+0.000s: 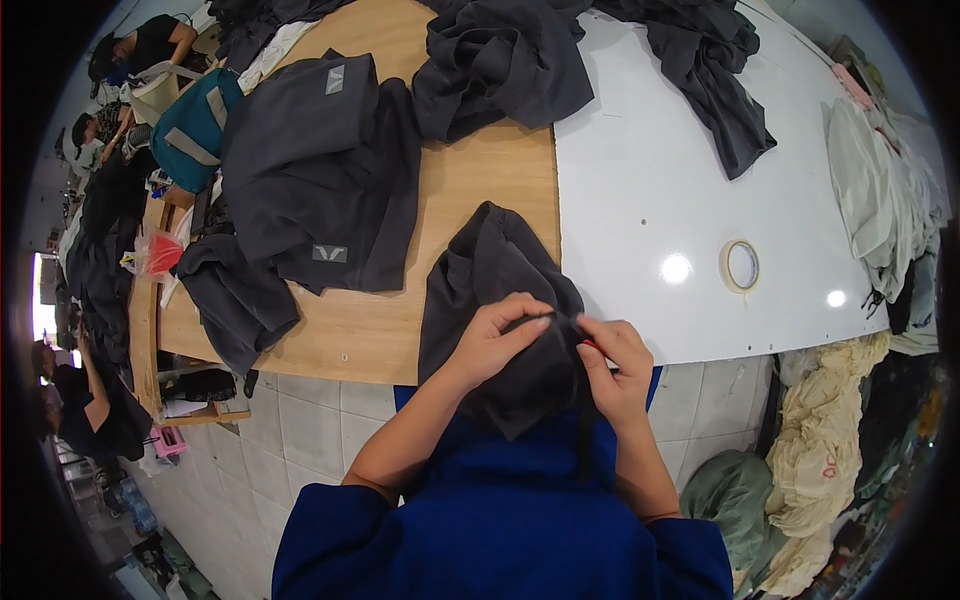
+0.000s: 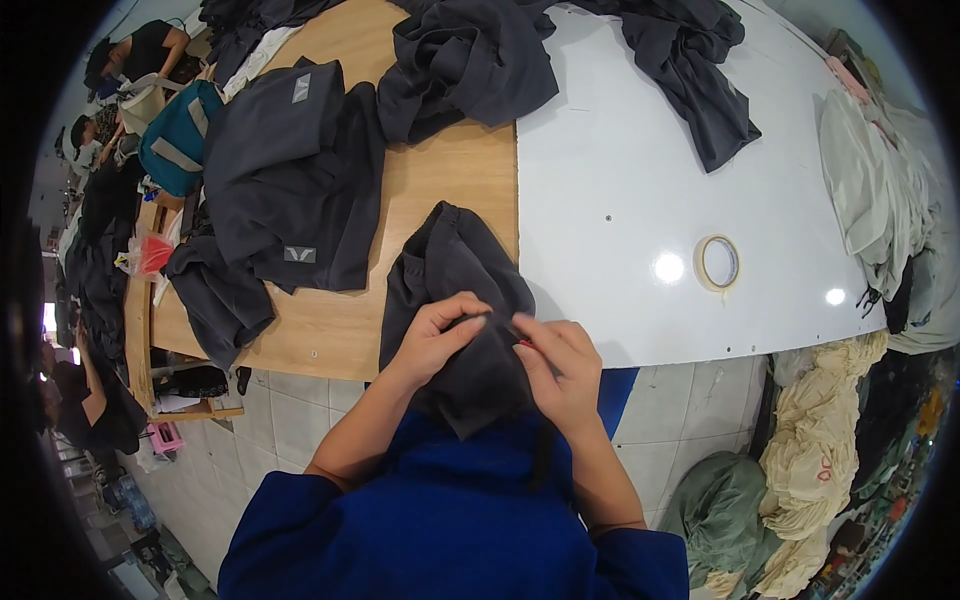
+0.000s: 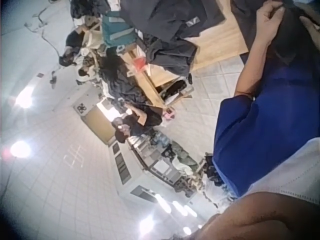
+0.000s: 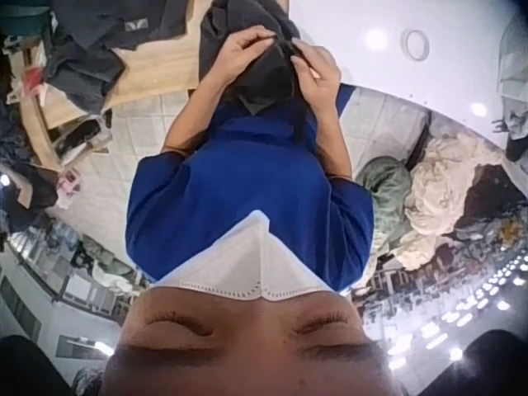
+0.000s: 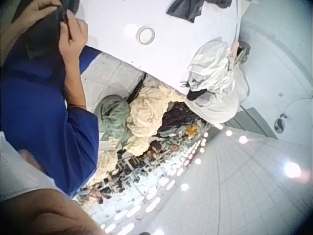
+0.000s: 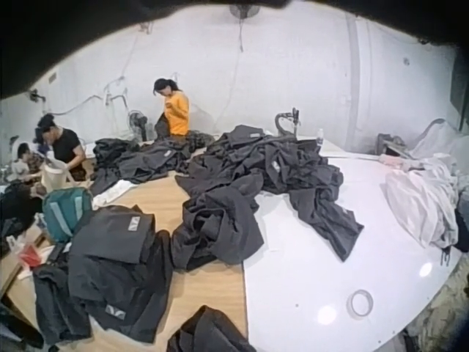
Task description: Trimming excess threads from dark grey shorts using small hand clippers.
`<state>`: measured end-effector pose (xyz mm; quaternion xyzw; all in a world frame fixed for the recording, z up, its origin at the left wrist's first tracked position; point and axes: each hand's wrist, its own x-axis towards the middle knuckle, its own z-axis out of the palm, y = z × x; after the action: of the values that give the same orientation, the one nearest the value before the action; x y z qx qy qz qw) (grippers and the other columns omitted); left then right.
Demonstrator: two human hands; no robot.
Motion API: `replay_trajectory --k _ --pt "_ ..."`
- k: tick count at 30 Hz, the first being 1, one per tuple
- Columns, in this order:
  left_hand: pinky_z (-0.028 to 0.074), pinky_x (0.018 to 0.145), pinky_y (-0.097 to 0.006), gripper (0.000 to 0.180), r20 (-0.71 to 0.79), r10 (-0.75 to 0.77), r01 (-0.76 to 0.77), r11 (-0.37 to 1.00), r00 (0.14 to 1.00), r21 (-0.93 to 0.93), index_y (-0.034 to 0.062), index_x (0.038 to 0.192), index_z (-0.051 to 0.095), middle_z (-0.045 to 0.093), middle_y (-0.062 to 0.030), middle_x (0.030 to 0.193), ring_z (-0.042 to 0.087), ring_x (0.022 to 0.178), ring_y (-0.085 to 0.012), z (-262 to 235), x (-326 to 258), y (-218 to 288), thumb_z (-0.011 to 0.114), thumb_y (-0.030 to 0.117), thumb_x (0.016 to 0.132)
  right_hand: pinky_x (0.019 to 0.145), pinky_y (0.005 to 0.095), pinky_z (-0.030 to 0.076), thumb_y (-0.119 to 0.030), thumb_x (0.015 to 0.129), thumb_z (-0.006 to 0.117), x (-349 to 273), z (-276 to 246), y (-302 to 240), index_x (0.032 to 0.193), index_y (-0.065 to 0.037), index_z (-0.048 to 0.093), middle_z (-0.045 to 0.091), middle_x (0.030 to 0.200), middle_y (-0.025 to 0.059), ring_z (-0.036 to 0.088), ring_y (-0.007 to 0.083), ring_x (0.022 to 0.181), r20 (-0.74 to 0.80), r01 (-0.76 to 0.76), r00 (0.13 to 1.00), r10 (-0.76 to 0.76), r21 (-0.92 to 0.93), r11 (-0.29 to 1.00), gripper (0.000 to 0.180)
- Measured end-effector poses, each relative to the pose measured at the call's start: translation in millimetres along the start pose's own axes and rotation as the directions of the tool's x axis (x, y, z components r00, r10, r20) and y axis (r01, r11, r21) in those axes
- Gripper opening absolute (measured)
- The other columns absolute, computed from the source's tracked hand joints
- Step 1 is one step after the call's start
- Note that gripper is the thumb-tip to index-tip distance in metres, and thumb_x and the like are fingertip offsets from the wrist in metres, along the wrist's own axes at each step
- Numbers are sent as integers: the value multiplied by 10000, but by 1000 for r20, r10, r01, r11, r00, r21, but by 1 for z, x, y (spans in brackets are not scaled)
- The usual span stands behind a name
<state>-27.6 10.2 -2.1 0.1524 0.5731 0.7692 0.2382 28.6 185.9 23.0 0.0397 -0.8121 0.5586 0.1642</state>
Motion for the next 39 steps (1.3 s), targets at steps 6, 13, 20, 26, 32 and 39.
replay_trajectory --k 6,13,20,26,32,39 --pt "296 745 -271 123 -88 104 -26 778 991 628 109 775 689 596 5 660 528 674 -121 -12 11 23 671 225 810 632 225 450 -104 793 709 -8 4 23 907 13 658 614 774 20 547 80 719 177 -490 863 473 66 869 172" --pt "442 767 -208 128 -543 304 -196 949 783 248 15 950 629 650 -40 865 582 816 -84 -24 29 51 536 98 924 706 201 391 -162 889 608 6 4 63 1029 29 616 546 788 -23 448 42 734 111 -614 781 614 317 723 237" --pt "422 728 -205 116 -447 254 -49 906 858 420 -15 944 616 609 -31 876 540 779 -88 -45 2 14 550 73 909 686 204 425 -154 871 628 3 -4 45 1108 -9 605 627 821 24 525 51 736 -175 -490 855 489 39 871 279" --pt "421 817 -263 224 -380 286 -65 863 880 501 24 1007 604 573 -75 991 548 881 -175 -24 -1 10 667 129 819 563 216 439 -127 838 663 16 5 11 1059 -29 637 653 738 38 539 72 592 -85 -208 978 193 -241 948 243" --pt "317 987 -462 265 -64 346 -55 323 936 945 73 1018 641 581 -126 1090 522 1027 -315 -29 9 31 689 186 784 542 190 399 -182 853 661 13 16 35 952 -16 658 571 683 -29 490 57 581 113 -495 864 491 374 784 194" --pt "436 702 -194 278 8 -270 268 959 963 97 -21 937 667 636 8 854 543 795 -59 -17 14 44 553 233 931 497 189 261 -139 863 635 13 6 16 827 -40 648 505 659 -74 374 8 555 37 -567 740 672 572 593 107"
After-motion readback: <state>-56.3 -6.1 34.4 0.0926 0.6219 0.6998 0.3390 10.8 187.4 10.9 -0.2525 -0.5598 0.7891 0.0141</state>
